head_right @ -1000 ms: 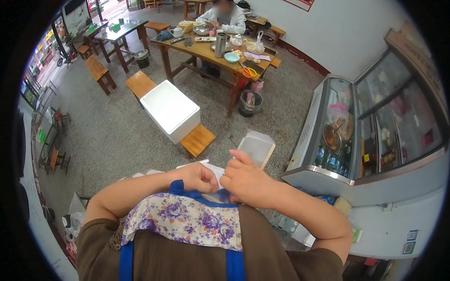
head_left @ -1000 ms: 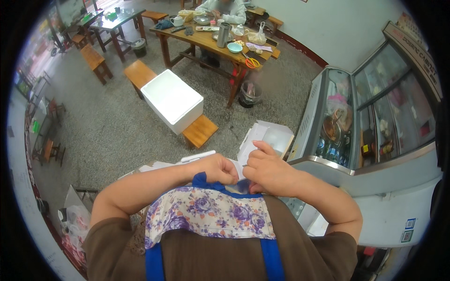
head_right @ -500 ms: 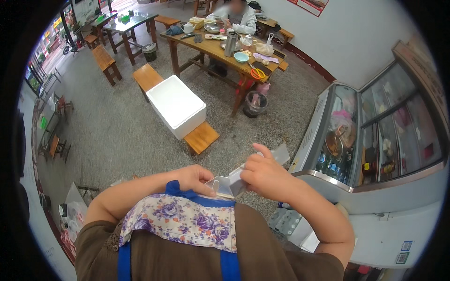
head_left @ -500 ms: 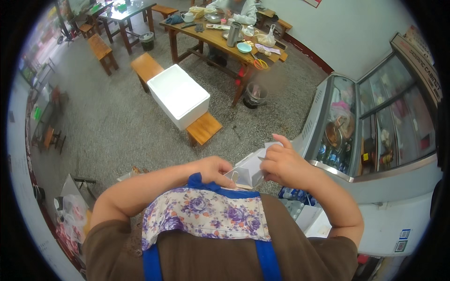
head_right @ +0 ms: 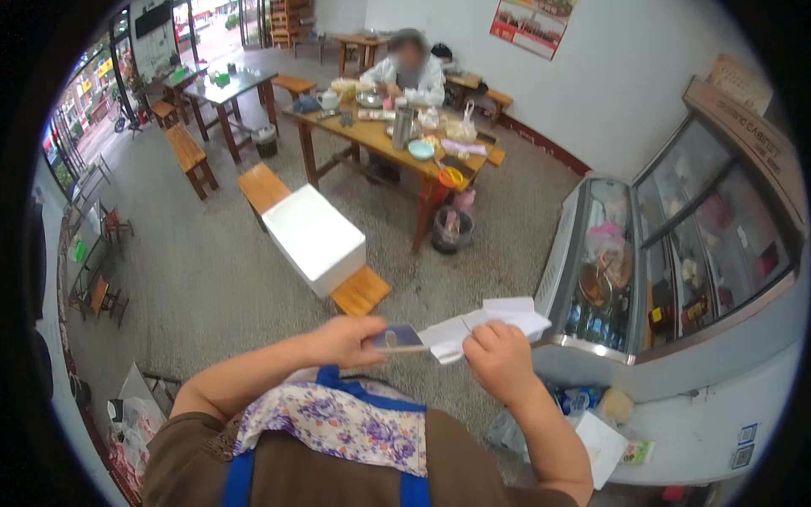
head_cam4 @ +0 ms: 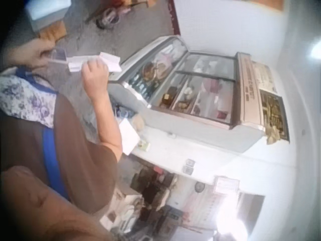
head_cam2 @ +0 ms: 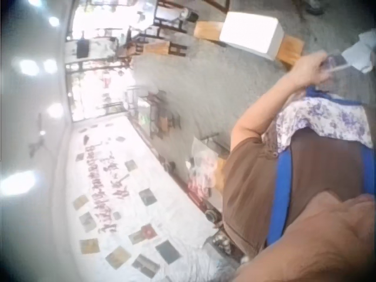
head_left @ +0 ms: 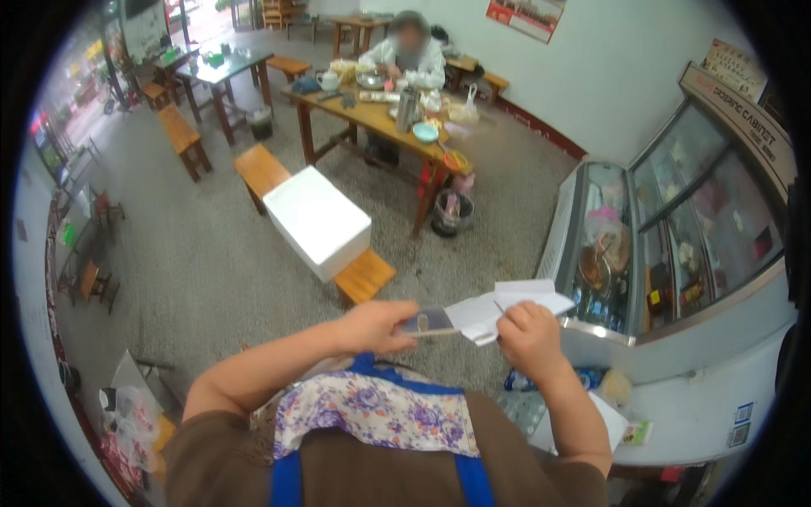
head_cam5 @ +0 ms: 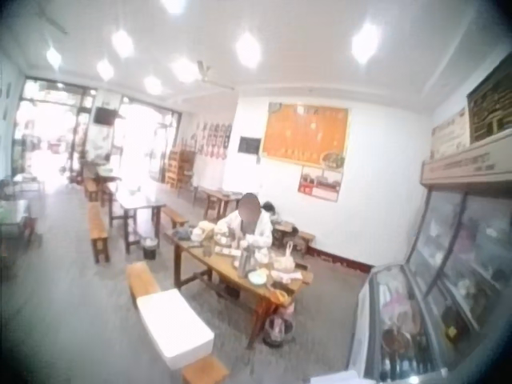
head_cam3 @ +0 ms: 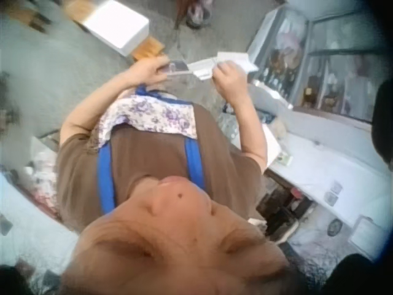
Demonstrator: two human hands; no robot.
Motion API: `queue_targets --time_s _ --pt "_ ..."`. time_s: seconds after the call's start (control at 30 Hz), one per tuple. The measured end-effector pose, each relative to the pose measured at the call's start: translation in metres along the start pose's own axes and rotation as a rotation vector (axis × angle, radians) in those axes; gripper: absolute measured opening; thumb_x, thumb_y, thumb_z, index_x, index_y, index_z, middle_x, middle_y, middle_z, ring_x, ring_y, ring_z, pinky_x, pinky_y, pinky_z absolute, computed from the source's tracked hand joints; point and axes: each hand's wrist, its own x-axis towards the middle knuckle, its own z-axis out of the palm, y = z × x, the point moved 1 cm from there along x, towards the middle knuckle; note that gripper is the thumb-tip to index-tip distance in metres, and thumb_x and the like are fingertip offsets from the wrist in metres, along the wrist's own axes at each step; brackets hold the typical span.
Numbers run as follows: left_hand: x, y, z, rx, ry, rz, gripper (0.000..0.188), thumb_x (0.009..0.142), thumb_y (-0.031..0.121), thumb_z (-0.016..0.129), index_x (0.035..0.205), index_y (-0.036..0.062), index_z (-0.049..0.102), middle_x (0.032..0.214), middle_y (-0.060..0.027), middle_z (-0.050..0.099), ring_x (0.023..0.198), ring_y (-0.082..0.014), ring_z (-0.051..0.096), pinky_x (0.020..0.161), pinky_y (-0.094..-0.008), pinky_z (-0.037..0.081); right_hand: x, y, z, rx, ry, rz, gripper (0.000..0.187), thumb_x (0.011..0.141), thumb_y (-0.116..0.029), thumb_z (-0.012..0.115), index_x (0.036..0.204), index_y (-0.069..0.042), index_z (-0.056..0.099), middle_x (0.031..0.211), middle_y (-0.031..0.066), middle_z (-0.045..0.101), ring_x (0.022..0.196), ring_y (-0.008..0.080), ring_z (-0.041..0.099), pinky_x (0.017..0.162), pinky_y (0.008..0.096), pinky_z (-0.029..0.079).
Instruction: The person unfolds a flat white styrofoam box, aligns the side panels, and uses scissors to trim excess material. The person then folds the box into a three-dimensional container and places it on a wooden bench.
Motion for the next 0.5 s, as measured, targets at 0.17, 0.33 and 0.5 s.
queue_targets --time_s 0.17,0.33,0.5 --pt "0.026 -0.005 0.018 0.121 0.285 0.364 0.015 0.082 0.016 0.069 0.094 0.0088 0.064 0.093 -0.0099 0.058 0.088 -0.0310 0.059 0.074 -0.0401 0.050 -0.029 -0.007 -0.003 -0.077 0.037 0.142 0.016 0.064 -0.011 0.068 0.073 -0.010 0.054 0.076 0.0043 0.052 0.073 0.0251 0.056 0.060 0.0385 0.046" --pt "0.055 0.008 0.018 0.338 0.375 0.586 0.013 0.077 0.007 0.064 0.089 0.0102 0.068 0.102 -0.0085 0.057 0.096 -0.0297 0.057 0.077 -0.0389 0.051 -0.062 -0.027 -0.010 0.030 -0.207 0.454 0.013 0.073 -0.015 0.071 0.074 -0.007 0.061 0.076 0.0068 0.057 0.074 0.0303 0.059 0.064 0.0409 0.049" --pt "0.069 0.014 0.034 0.646 -0.065 0.608 0.007 0.079 0.014 0.059 0.084 0.0101 0.064 0.107 -0.0066 0.057 0.099 -0.0257 0.057 0.074 -0.0390 0.051 -0.124 0.007 0.023 0.728 -0.528 0.660 0.029 0.084 -0.032 0.072 0.091 -0.003 0.072 0.089 0.0103 0.068 0.075 0.0264 0.065 0.067 0.0363 0.052"
